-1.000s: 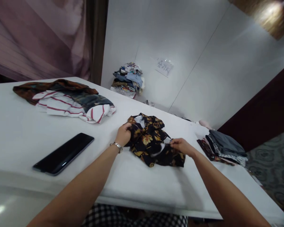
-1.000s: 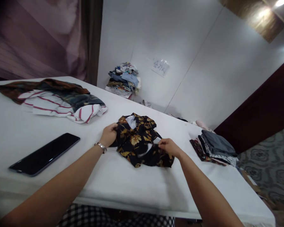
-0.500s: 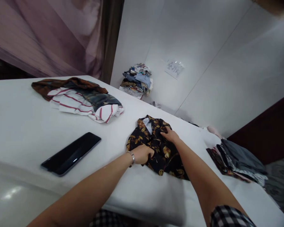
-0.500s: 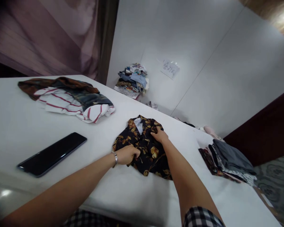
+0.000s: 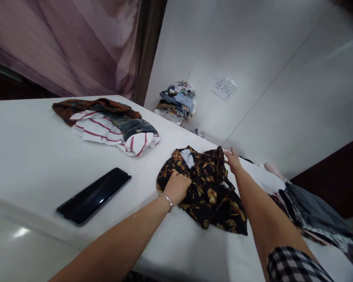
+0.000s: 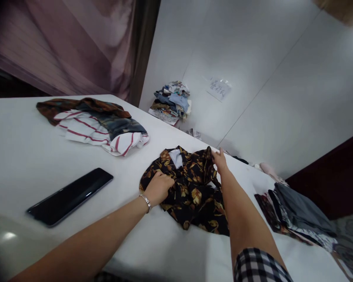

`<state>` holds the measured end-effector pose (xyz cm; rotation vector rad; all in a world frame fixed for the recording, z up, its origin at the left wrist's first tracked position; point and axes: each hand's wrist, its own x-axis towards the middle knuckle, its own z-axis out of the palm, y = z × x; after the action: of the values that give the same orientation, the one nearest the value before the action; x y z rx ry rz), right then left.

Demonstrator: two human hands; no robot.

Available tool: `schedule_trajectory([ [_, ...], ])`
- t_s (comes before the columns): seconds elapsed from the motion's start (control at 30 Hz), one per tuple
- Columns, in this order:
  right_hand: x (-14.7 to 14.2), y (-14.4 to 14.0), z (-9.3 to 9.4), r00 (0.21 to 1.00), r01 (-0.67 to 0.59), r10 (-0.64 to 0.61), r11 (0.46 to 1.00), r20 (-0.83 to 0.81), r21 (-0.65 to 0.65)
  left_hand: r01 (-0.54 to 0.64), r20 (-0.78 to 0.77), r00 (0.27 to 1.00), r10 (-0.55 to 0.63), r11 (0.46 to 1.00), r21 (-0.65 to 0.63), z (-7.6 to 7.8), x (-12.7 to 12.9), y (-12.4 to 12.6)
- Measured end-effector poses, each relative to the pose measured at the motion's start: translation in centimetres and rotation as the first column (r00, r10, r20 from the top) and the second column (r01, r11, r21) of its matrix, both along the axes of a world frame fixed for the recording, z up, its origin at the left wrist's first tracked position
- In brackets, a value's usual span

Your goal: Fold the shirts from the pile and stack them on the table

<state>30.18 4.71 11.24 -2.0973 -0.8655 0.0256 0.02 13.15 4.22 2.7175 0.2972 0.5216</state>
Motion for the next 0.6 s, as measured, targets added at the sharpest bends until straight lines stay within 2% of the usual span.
schedule_trajectory([
  [0.17,-4.4,-2.6,-3.5,0.997,-0.079,0.077,0.982,-0.016,-0.172,0.006,-0.016,1.000,-0.007,1.000,-0.014,-0.2,0.0,0.0],
  [0.23,-6.4,-4.0,-4.7,0.982,-0.183,0.189,0.946,-0.004,-0.266,0.007,-0.019,1.000,-0.008,1.000,-0.016,-0.3,0.0,0.1],
  [0.3,-7.8,-5.6,-5.4,0.933,-0.323,0.360,0.850,0.011,-0.417,0.003,-0.019,1.000,-0.004,1.000,-0.018,-0.3,0.1,0.1],
  [0.37,-8.1,-7.4,-5.6,0.889,-0.363,0.458,0.735,0.024,-0.572,-0.005,-0.018,1.000,0.005,1.000,-0.019,-0.3,0.1,0.2],
  [0.4,-7.7,-8.5,-5.4,0.897,-0.319,0.441,0.709,0.041,-0.629,-0.012,-0.018,1.000,0.012,1.000,-0.020,-0.3,0.1,0.3],
  [0.47,-6.3,-11.0,-4.8,0.942,-0.161,0.320,0.692,0.099,-0.703,-0.037,-0.017,0.999,0.037,0.999,-0.022,-0.1,0.0,0.5],
  [0.53,-4.4,-14.2,-3.8,0.970,0.012,0.166,0.694,0.177,-0.719,-0.073,-0.009,0.997,0.073,0.997,-0.026,0.0,-0.1,0.7],
  [0.6,-2.6,-17.8,-2.9,0.965,0.147,0.048,0.715,0.257,-0.684,-0.107,0.004,0.994,0.107,0.994,-0.032,0.0,-0.2,0.9],
])
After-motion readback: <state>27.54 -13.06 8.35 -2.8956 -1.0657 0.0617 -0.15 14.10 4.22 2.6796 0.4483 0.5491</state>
